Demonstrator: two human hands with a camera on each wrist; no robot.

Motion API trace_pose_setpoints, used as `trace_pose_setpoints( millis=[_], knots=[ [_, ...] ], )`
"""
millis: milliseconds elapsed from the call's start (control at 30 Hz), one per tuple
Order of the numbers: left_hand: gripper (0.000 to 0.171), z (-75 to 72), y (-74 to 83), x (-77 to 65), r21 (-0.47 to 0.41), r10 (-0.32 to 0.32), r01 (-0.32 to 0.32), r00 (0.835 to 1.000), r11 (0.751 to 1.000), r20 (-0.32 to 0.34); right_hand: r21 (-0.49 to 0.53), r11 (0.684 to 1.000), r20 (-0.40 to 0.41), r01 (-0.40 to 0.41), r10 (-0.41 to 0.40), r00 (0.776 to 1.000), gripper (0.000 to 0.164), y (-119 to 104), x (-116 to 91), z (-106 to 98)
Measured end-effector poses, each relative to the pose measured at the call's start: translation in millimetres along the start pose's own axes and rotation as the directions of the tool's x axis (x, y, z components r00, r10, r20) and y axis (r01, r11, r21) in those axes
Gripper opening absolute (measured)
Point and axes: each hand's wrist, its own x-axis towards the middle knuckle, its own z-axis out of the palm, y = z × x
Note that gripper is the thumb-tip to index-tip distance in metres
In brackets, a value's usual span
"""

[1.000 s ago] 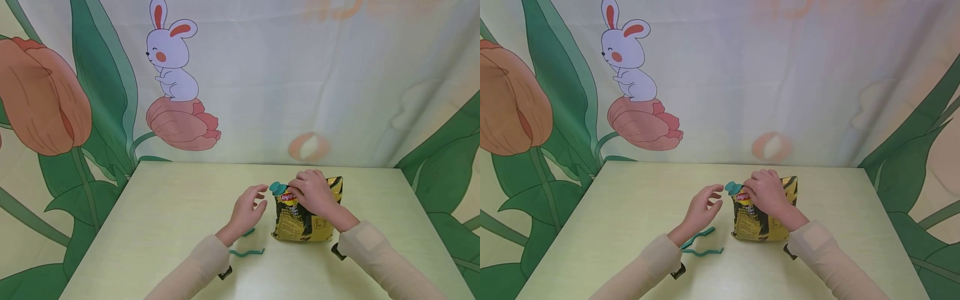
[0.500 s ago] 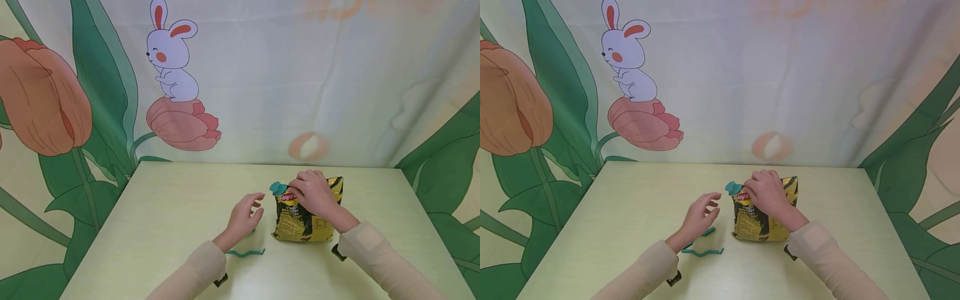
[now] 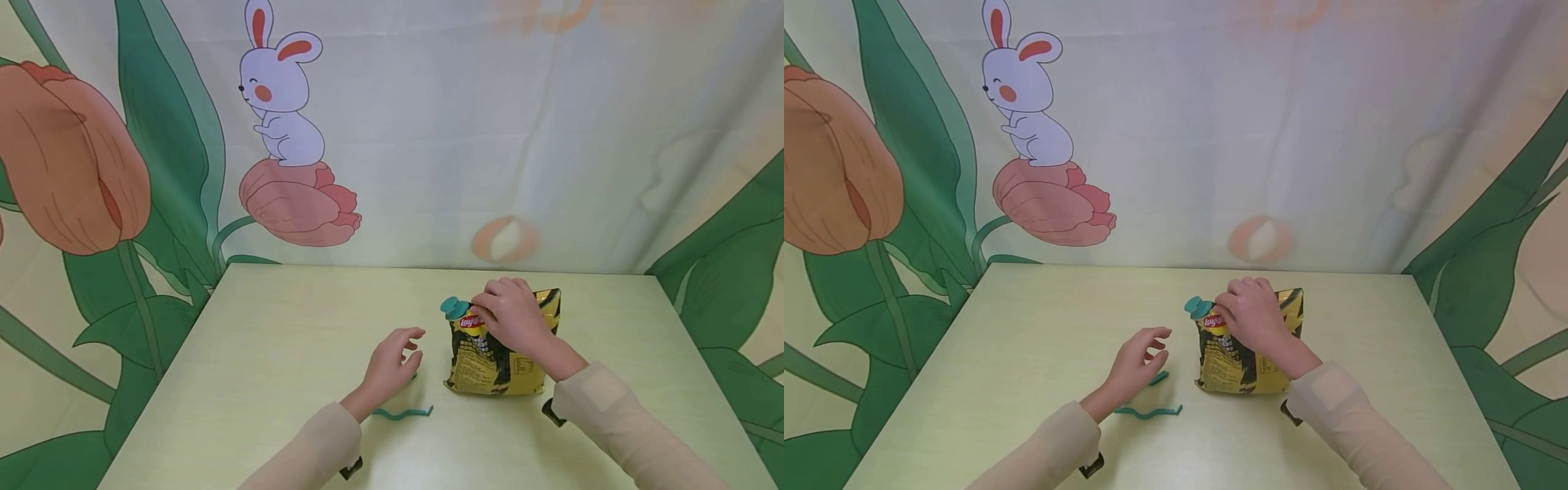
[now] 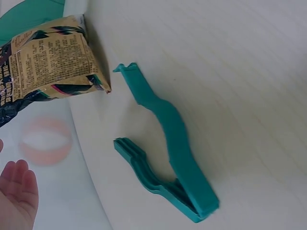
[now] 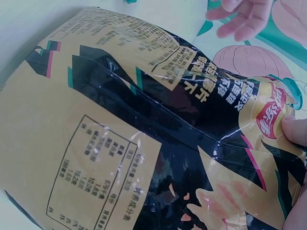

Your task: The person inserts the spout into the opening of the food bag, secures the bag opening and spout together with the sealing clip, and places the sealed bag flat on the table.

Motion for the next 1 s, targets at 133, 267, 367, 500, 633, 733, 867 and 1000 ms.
trace_pose_setpoints(
  millis=[133,267,367,500,633,733,867,1000],
  knots=[
    [0.03,0.2,-5.8,-4.6,0.016,-0.001,0.001,1.0,1.0,0.013,0.0,1.0,0.0,-0.001,0.001,1.0,0.007,-0.4,0.2,-0.5],
    [0.028,-0.9,-9.8,-10.0,0.032,-0.003,0.002,1.0,0.999,0.024,0.005,1.0,-0.001,-0.003,0.003,1.0,0.007,-0.8,0.4,-0.9],
    [0.026,-2.0,-14.1,-13.9,0.043,-0.003,0.002,0.999,0.999,0.039,0.006,1.0,-0.004,-0.001,0.001,1.0,0.007,-0.9,0.4,-0.9],
    [0.022,-3.0,-20.0,-17.8,0.058,-0.004,0.001,0.998,0.998,0.067,0.002,1.0,-0.009,0.004,-0.004,1.0,0.007,-0.6,0.2,-0.6],
    [0.02,-3.2,-23.1,-20.8,0.064,-0.005,0.0,0.997,0.998,0.081,-0.001,1.0,-0.011,0.006,-0.006,1.0,0.008,-0.3,0.4,-0.7],
    [0.02,-2.9,-24.8,-22.3,0.071,-0.006,-0.001,0.996,0.998,0.089,0.001,1.0,-0.011,0.004,-0.004,1.0,0.009,-0.4,0.4,-1.1],
    [0.02,-3.7,-26.5,-24.4,0.081,-0.005,-0.004,0.994,0.997,0.106,0.004,1.0,-0.011,0.003,-0.003,1.0,0.009,-0.6,0.2,-1.0],
    [0.019,-6.0,-27.9,-27.5,0.088,-0.005,-0.006,0.992,0.996,0.125,0.01,1.0,-0.014,0.003,-0.003,1.0,0.008,-0.7,0.2,-1.0]
  ],
)
